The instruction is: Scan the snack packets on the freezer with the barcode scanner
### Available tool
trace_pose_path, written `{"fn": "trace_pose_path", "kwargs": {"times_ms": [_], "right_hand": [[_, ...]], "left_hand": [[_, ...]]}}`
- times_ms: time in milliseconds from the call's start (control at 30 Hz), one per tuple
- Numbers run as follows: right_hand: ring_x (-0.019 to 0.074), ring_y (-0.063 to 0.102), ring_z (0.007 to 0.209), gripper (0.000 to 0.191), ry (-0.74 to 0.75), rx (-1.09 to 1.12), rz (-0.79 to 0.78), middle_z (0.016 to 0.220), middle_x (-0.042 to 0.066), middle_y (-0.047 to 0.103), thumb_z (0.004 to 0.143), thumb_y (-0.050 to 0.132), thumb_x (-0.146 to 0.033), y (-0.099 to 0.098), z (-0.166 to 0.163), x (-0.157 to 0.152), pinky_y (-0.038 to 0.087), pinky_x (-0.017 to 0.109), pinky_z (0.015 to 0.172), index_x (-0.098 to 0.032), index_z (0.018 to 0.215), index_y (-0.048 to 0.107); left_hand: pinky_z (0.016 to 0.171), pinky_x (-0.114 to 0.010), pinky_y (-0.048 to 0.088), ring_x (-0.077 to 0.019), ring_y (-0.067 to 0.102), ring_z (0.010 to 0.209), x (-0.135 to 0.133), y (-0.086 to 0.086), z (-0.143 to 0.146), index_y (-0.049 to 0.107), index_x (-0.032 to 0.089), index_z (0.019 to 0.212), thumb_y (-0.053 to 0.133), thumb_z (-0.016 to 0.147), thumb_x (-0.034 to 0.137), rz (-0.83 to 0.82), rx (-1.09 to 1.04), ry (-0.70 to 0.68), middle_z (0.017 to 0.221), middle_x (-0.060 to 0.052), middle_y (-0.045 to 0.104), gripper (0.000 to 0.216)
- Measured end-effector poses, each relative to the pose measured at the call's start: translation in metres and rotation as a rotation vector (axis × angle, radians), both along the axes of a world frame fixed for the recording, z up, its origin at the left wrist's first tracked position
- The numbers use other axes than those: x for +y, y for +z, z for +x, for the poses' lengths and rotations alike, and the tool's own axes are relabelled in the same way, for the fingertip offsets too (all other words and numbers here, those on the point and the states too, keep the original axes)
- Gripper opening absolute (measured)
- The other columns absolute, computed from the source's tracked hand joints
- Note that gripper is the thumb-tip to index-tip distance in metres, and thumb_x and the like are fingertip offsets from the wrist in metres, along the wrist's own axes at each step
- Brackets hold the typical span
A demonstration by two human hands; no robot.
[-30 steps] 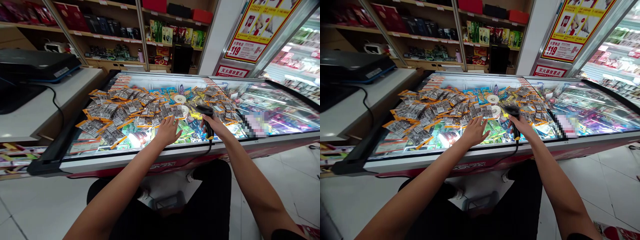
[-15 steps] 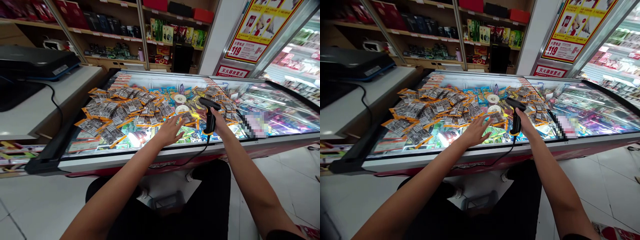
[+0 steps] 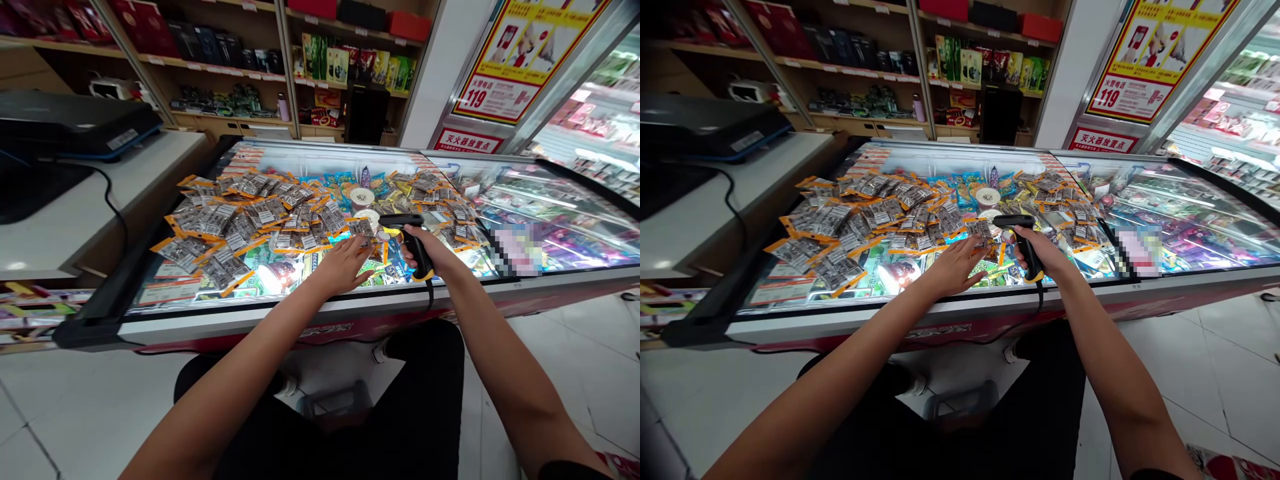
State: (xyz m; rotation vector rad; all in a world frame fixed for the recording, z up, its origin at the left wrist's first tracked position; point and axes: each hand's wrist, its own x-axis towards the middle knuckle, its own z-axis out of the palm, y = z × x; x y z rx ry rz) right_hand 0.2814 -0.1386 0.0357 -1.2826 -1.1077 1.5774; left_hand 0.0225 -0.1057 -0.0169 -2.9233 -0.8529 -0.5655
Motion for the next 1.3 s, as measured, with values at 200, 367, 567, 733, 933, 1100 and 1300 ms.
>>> {"fn": "trace_pose_path", "kwargs": {"times_ms": [200, 367, 567, 733, 933, 1100, 1300], "right_hand": [[0.0115, 0.045, 0.046, 0.045, 0.055, 0.020, -0.043, 0.056, -0.001, 0.053, 0.084, 0.069, -0.065, 0.012, -0.019, 0.006, 0.041, 0.024, 0.043, -0.021, 0.084, 0.061], [0.0124, 0.047, 0.046, 0.046, 0.061, -0.006, -0.039, 0.057, -0.001, 0.054, 0.083, 0.070, -0.066, 0.016, -0.024, 0.008, 0.042, 0.025, 0.043, -0.021, 0.084, 0.062], [0.0156, 0.059, 0.057, 0.041, 0.027, 0.014, 0.120, 0.069, 0.001, 0.063, 0.086, 0.069, -0.063, 0.007, -0.023, 0.003, 0.051, 0.029, 0.056, -0.022, 0.088, 0.064], [0.0253, 0.067, 0.109, 0.038, -0.018, -0.216, 0.343, 0.107, 0.005, 0.075, 0.092, 0.063, -0.060, -0.009, -0.025, -0.003, 0.048, 0.037, 0.099, -0.023, 0.098, 0.070], [0.0275, 0.059, 0.123, 0.040, 0.090, -0.357, 0.417, 0.121, 0.004, 0.072, 0.094, 0.059, -0.061, -0.019, -0.029, -0.006, 0.040, 0.039, 0.108, -0.024, 0.104, 0.071], [0.0254, 0.066, 0.108, 0.041, -0.142, -0.128, 0.340, 0.106, 0.004, 0.073, 0.087, 0.065, -0.065, -0.038, -0.027, -0.003, 0.050, 0.037, 0.098, -0.025, 0.094, 0.070], [0.0192, 0.066, 0.074, 0.042, -0.238, 0.293, 0.338, 0.084, 0.003, 0.069, 0.085, 0.066, -0.066, -0.041, -0.022, -0.004, 0.054, 0.033, 0.072, -0.024, 0.084, 0.062]], "left_hand": [[0.119, -0.047, 0.031, -0.0350, 0.039, 0.146, 0.000, -0.001, 0.001, 0.048, 0.016, 0.150, 0.041, 0.102, 0.052, 0.032, 0.034, 0.012, 0.153, -0.021, 0.044, 0.060], [0.118, -0.047, 0.032, -0.0344, 0.041, 0.145, -0.001, 0.000, 0.001, 0.048, 0.018, 0.150, 0.041, 0.102, 0.052, 0.057, 0.045, 0.025, 0.154, -0.020, 0.043, 0.059], [0.114, -0.047, 0.036, -0.0347, 0.045, 0.141, 0.000, 0.006, 0.000, 0.055, 0.013, 0.142, 0.039, 0.103, 0.050, 0.079, 0.013, 0.130, 0.147, -0.022, 0.050, 0.056], [0.118, -0.049, 0.032, -0.0371, 0.041, 0.144, 0.011, 0.003, -0.011, 0.054, 0.005, 0.140, 0.040, 0.102, 0.049, 0.097, -0.061, 0.341, 0.150, -0.027, 0.046, 0.060], [0.119, -0.052, 0.030, -0.0366, 0.036, 0.148, 0.016, 0.008, -0.017, 0.051, 0.011, 0.143, 0.049, 0.098, 0.046, 0.124, -0.134, 0.316, 0.154, -0.022, 0.043, 0.056], [0.100, -0.047, 0.046, -0.0322, 0.055, 0.124, 0.017, 0.010, -0.014, 0.060, 0.019, 0.131, 0.054, 0.097, 0.029, 0.082, -0.039, 0.113, 0.136, -0.017, 0.058, 0.036], [0.087, -0.037, 0.052, -0.0237, 0.064, 0.103, 0.027, 0.002, -0.008, 0.064, 0.018, 0.119, 0.042, 0.105, 0.028, 0.004, -0.383, 0.166, 0.115, -0.013, 0.066, 0.028]]}}
